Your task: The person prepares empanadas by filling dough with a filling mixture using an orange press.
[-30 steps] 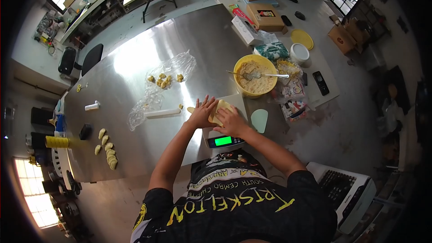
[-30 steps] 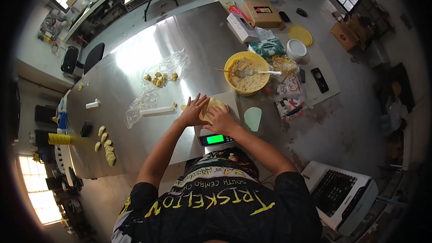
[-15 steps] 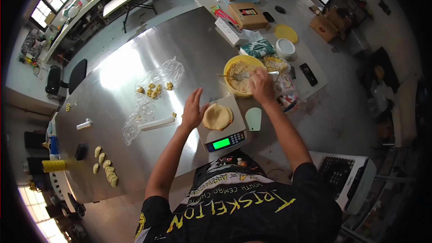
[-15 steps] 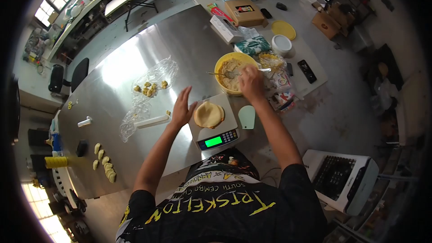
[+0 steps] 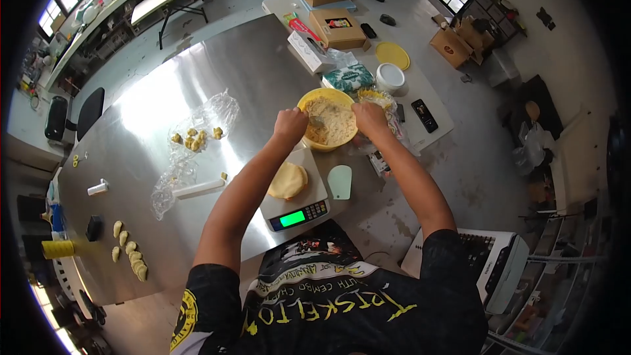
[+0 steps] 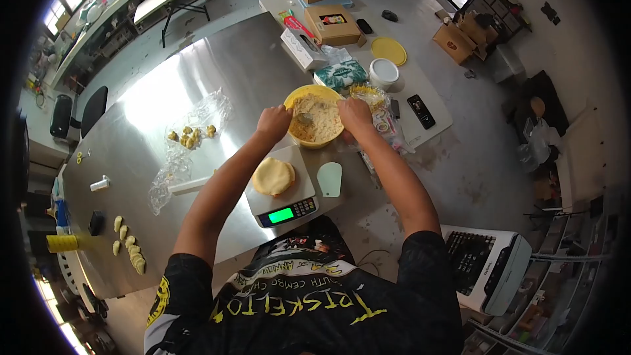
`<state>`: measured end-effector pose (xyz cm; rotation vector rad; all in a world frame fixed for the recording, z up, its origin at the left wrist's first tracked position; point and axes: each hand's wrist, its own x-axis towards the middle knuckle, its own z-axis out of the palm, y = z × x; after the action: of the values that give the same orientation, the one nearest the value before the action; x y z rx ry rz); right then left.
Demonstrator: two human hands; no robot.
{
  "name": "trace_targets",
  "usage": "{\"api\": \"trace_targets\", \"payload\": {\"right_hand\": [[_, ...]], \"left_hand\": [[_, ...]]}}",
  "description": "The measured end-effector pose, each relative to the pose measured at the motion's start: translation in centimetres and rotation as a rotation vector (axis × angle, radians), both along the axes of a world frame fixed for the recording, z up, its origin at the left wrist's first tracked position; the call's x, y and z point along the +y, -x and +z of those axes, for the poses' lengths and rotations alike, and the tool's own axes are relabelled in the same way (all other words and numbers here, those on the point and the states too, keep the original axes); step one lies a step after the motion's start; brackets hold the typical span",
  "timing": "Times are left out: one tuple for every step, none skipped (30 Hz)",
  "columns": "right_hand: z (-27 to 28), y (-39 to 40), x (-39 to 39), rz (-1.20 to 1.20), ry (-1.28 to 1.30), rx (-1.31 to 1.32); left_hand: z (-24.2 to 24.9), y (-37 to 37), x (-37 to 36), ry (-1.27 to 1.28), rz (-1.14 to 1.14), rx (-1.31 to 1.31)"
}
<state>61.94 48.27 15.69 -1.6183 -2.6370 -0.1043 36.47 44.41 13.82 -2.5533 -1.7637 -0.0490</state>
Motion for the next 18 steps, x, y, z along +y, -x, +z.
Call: {"api": "trace_targets", "payload": {"right_hand": [[0.2,-0.5,0.4,-0.004,-0.016,0.033],[0.2,-1.0,0.6,-0.013,-0.033,0.069],[-0.1,-1.4,0.4,-0.015,-0.023,0.075],[-0.3,-1.6,0.3,0.003,0.009,0.042],[-0.3,-1.7,0.2,0.024,0.041,0.007],[0.4,-1.5,-0.5,0.026,0.049,0.01],[1.2,-1.1,-1.3,0.051,0.075,-0.027],[1.6,-0.8,-1.8,0.08,0.096,-0.064],[1.0,-0.8,-2.1,0.122,0.033,-0.034],[0.9,-0.6,-2.3,0.134,0.035,-0.031],[0.8,-0.4,-2.7,0.138,0.033,-0.017],[0.6,-0.2,-3.3,0.143,0.034,-0.006],[0.4,0.1,-3.9,0.157,0.037,-0.006],[0.2,0.4,-4.5,0.187,0.044,0.004],[0.2,0.5,-4.9,0.217,0.049,0.013],[0.2,0.6,-5.4,0.231,0.047,0.013],[0.2,0.7,-5.8,0.238,0.1,0.023],[0.2,0.9,-6.2,0.246,0.155,0.032]], "left_hand": [[-0.3,-0.3,0.2,0.012,0.006,-0.001],[-0.2,-0.4,0.4,0.063,0.014,0.006],[-0.1,-0.5,0.5,0.113,0.019,0.016],[0.1,-0.7,0.7,0.118,0.018,0.02],[0.4,-0.9,0.7,0.115,0.055,-0.013],[0.5,-1.1,0.6,0.116,0.094,-0.047],[0.6,-1.2,0.7,0.112,0.113,-0.041],[1.2,-1.3,0.5,0.115,0.122,-0.038],[1.8,-1.3,0.2,0.123,0.11,-0.051],[2.5,-1.3,0.0,0.131,0.1,-0.064],[2.6,-1.1,-0.2,0.134,0.113,-0.062],[2.8,-1.1,-0.4,0.123,0.136,-0.063],[3.0,-1.0,-0.7,0.108,0.159,-0.064],[3.1,-0.8,-0.9,0.105,0.173,-0.064],[3.2,-0.7,-1.1,0.105,0.225,-0.109],[3.3,-0.5,-1.3,0.106,0.278,-0.153],[3.2,-0.2,-1.5,0.102,0.293,-0.153],[3.0,0.1,-1.7,0.085,0.296,-0.169]]}}
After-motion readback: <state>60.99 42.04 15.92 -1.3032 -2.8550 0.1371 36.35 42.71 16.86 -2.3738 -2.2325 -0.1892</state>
